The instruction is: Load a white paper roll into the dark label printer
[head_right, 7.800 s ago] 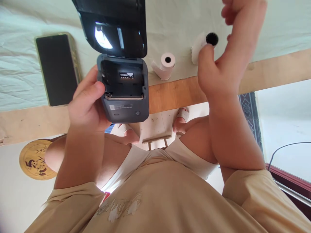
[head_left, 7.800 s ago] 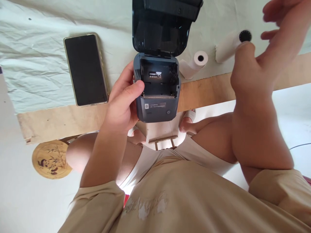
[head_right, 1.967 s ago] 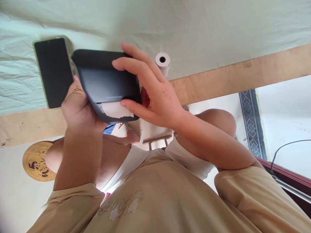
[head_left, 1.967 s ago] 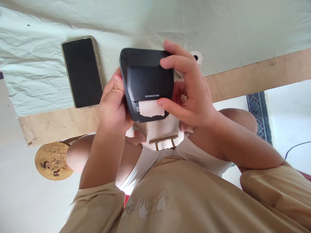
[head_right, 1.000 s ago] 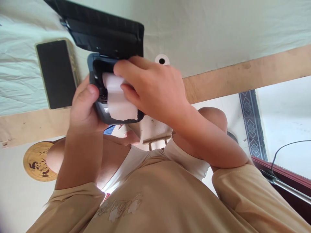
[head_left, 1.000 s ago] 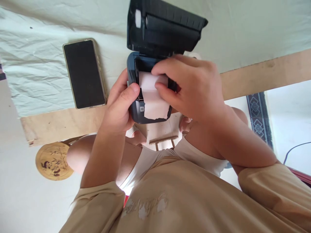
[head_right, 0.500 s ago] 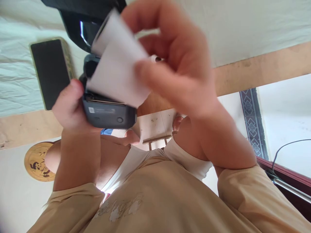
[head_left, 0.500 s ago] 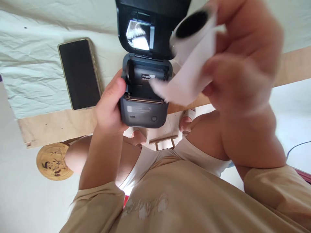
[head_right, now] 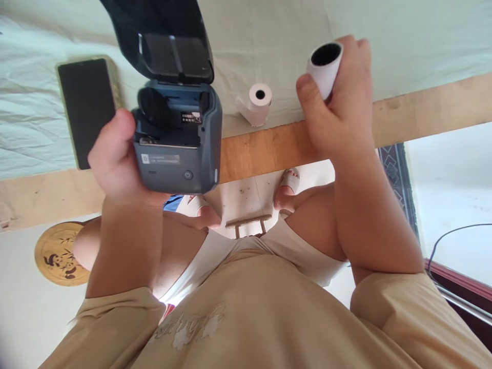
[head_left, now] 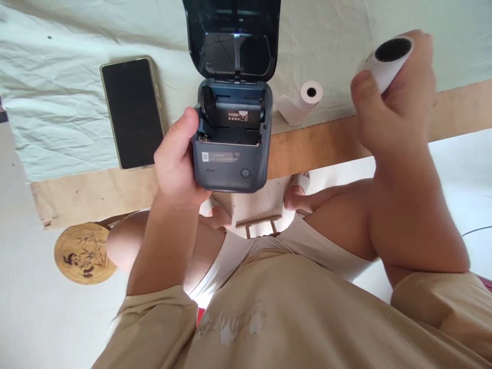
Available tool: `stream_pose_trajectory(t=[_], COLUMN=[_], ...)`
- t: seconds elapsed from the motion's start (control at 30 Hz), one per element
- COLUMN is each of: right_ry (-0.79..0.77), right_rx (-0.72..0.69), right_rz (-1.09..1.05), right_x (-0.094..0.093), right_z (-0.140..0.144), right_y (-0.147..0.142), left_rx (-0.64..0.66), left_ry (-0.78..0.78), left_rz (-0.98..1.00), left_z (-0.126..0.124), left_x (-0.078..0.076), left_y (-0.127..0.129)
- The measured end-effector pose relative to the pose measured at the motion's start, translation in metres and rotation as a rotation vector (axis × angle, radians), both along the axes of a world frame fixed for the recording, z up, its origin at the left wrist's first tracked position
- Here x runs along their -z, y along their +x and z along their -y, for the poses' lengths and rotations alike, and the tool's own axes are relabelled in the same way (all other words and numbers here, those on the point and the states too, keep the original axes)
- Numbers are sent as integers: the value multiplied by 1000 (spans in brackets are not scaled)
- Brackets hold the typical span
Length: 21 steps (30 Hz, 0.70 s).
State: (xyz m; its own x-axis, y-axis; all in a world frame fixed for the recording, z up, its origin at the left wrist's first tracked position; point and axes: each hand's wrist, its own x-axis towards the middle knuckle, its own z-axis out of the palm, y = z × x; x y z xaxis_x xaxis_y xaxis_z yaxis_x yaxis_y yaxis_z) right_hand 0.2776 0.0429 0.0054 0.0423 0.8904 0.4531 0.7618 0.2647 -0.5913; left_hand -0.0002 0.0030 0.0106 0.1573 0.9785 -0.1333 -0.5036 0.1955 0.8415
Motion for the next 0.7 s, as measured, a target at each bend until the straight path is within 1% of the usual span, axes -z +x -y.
stream_pose_trajectory(t=[0.03, 0.07, 0.2, 0.33, 0.37, 0.4, 0.43, 0.5, 0.53, 0.57, 0.63, 0.7], right_ry=[2, -4, -55, -204, -201, -158, -75, 133, 196, 212, 123, -8], right_rx=[16, 22, 25, 57, 54, 47, 29, -60, -124, -200, -326, -380], right_rz=[117, 185, 209, 224, 209, 185, 147, 65, 35, 27, 85, 154], right_x=[1, 1, -3, -11, -13, -16, -19, -23, -23, -22, -18, -11], right_z=[-1, -3, -6, -1, 2, 6, 10, 18, 21, 24, 27, 26], right_y=[2, 3, 3, -1, -2, -5, -8, -17, -23, -30, -44, -54], left_rx=[9, 19, 30, 32, 24, 18, 14, 22, 27, 28, 17, 13], left_ry=[-4, -15, -30, -69, -79, -82, -77, -66, -57, -50, -52, -68], left_rz=[14, 27, 57, 70, 69, 68, 67, 64, 68, 75, 86, 81], left_z=[0, 0, 3, 5, 5, 5, 5, 4, 3, 3, 3, 4], left_x=[0, -1, -4, -8, -8, -8, -8, -7, -7, -7, -8, -9], left_y=[0, 0, 1, 3, 3, 3, 3, 3, 3, 4, 5, 6])
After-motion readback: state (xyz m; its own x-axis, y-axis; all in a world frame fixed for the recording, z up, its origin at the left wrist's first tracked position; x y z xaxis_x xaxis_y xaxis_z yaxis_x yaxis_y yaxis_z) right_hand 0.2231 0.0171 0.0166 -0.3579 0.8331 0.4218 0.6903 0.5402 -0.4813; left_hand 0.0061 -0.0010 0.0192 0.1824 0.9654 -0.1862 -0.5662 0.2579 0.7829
